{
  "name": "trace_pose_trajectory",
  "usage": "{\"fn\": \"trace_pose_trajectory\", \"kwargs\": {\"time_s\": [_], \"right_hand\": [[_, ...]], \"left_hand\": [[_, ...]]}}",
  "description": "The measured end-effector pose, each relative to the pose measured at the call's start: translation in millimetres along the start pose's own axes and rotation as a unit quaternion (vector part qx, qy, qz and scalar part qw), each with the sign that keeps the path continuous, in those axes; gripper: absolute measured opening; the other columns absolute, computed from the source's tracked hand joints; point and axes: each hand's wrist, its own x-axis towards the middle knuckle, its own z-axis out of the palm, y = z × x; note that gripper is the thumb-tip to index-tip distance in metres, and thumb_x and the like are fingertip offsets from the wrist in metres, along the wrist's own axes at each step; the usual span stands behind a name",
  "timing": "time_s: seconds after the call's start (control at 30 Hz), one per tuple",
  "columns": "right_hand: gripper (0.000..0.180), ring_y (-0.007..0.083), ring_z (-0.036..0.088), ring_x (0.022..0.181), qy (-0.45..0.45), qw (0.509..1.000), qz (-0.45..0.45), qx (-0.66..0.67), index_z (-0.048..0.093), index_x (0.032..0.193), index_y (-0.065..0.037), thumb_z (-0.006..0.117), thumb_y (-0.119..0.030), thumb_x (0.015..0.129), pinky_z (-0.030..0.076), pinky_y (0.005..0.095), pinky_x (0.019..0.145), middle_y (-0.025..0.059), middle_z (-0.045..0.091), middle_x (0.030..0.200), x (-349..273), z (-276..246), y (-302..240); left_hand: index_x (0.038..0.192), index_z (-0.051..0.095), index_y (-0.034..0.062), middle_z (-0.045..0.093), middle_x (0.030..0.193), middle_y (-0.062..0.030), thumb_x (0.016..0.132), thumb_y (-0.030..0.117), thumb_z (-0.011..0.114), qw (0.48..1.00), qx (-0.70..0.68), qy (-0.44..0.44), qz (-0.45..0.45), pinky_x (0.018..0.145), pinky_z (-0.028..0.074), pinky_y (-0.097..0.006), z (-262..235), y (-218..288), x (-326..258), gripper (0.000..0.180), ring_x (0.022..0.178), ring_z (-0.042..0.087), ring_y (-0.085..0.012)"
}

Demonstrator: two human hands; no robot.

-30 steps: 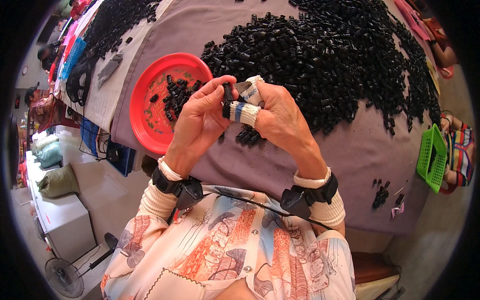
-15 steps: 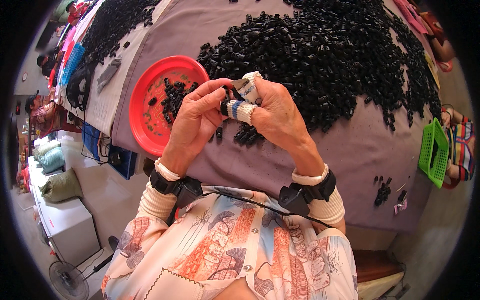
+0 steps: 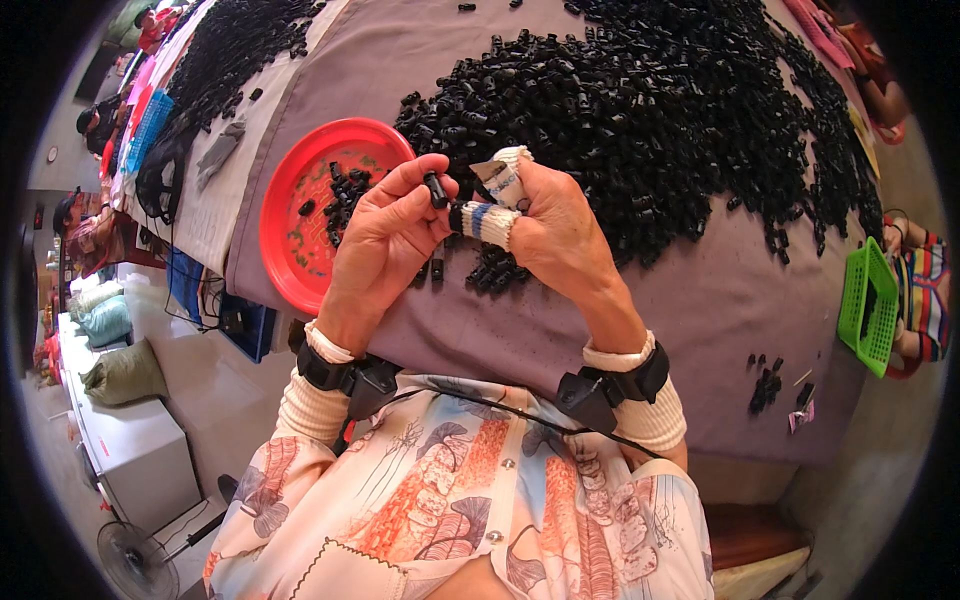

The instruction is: Sorting and assembling small black plastic shoe components at a workstation.

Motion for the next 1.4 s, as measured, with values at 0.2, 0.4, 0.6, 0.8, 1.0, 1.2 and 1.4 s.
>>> {"fn": "trace_pose_trajectory", "kwargs": {"time_s": [0.2, 0.4, 0.6, 0.8, 1.0, 1.2, 1.4], "right_hand": [[0.026, 0.0052, 0.042, 0.055, -0.021, 0.999, 0.020, -0.022, 0.058, 0.090, -0.001, 0.070, -0.017, 0.073, 0.037, 0.0213, 0.049, -0.0019, 0.052, 0.066, -2, -1, 5], [0.016, 0.0031, 0.041, 0.042, -0.055, 0.998, -0.002, -0.038, 0.055, 0.085, -0.006, 0.057, -0.022, 0.082, 0.031, 0.0184, 0.039, -0.0037, 0.047, 0.056, -2, -6, 17], [0.016, 0.0063, 0.043, 0.042, -0.032, 0.997, 0.054, -0.035, 0.058, 0.090, -0.005, 0.045, -0.009, 0.081, 0.033, 0.0223, 0.039, -0.0004, 0.047, 0.053, -4, -11, 14], [0.016, 0.0039, 0.040, 0.040, -0.030, 0.997, 0.056, -0.037, 0.053, 0.083, -0.007, 0.056, -0.022, 0.084, 0.030, 0.0194, 0.037, -0.0036, 0.044, 0.052, -5, -12, 18], [0.015, 0.0062, 0.044, 0.042, -0.041, 0.995, 0.074, -0.045, 0.057, 0.086, -0.002, 0.045, -0.003, 0.077, 0.034, 0.0231, 0.039, 0.0000, 0.049, 0.054, -4, -6, 16], [0.018, 0.0059, 0.045, 0.044, -0.070, 0.990, 0.079, -0.091, 0.058, 0.088, -0.001, 0.047, 0.000, 0.074, 0.033, 0.0223, 0.039, -0.0010, 0.049, 0.056, -9, -8, 17], [0.020, 0.0055, 0.044, 0.043, -0.068, 0.992, 0.090, -0.063, 0.059, 0.093, -0.001, 0.051, -0.003, 0.075, 0.033, 0.0219, 0.039, -0.0014, 0.049, 0.056, -9, -7, 21]], "left_hand": [[0.115, 0.051, -0.0009, 0.059, 0.100, -0.0126, 0.088, 0.004, 0.051, 0.998, -0.019, -0.058, 0.011, 0.078, 0.049, -0.031, -10, 6, -2, 0.028, 0.084, 0.059, -0.0173], [0.110, 0.054, -0.0020, 0.062, 0.094, -0.0112, 0.087, 0.001, 0.052, 0.989, 0.093, 0.047, 0.104, 0.071, 0.052, -0.028, -31, 37, -13, 0.024, 0.074, 0.062, -0.0174], [0.110, 0.056, -0.0005, 0.061, 0.095, -0.0078, 0.086, 0.004, 0.055, 0.954, 0.225, 0.145, 0.132, 0.071, 0.050, -0.026, -54, 52, -25, 0.025, 0.076, 0.059, -0.0119], [0.104, 0.061, 0.0015, 0.062, 0.087, -0.0023, 0.084, 0.008, 0.059, 0.859, 0.466, 0.182, 0.111, 0.067, 0.046, -0.021, -42, 42, -31, 0.021, 0.074, 0.056, -0.0068], [0.097, 0.062, -0.0006, 0.064, 0.082, -0.0134, 0.080, 0.010, 0.062, 0.693, 0.705, 0.029, 0.151, 0.063, 0.049, -0.031, -28, -3, -24, 0.020, 0.070, 0.061, -0.0228], [0.086, 0.045, 0.0022, 0.048, 0.085, -0.0153, 0.072, 0.002, 0.060, 0.500, 0.861, -0.010, 0.094, 0.061, 0.048, -0.044, -32, -37, -5, 0.020, 0.074, 0.056, -0.0357], [0.087, 0.046, 0.0024, 0.047, 0.083, -0.0159, 0.068, -0.001, 0.059, 0.517, 0.846, -0.015, 0.131, 0.063, 0.046, -0.043, -32, -43, -5, 0.023, 0.075, 0.054, -0.0348]]}}
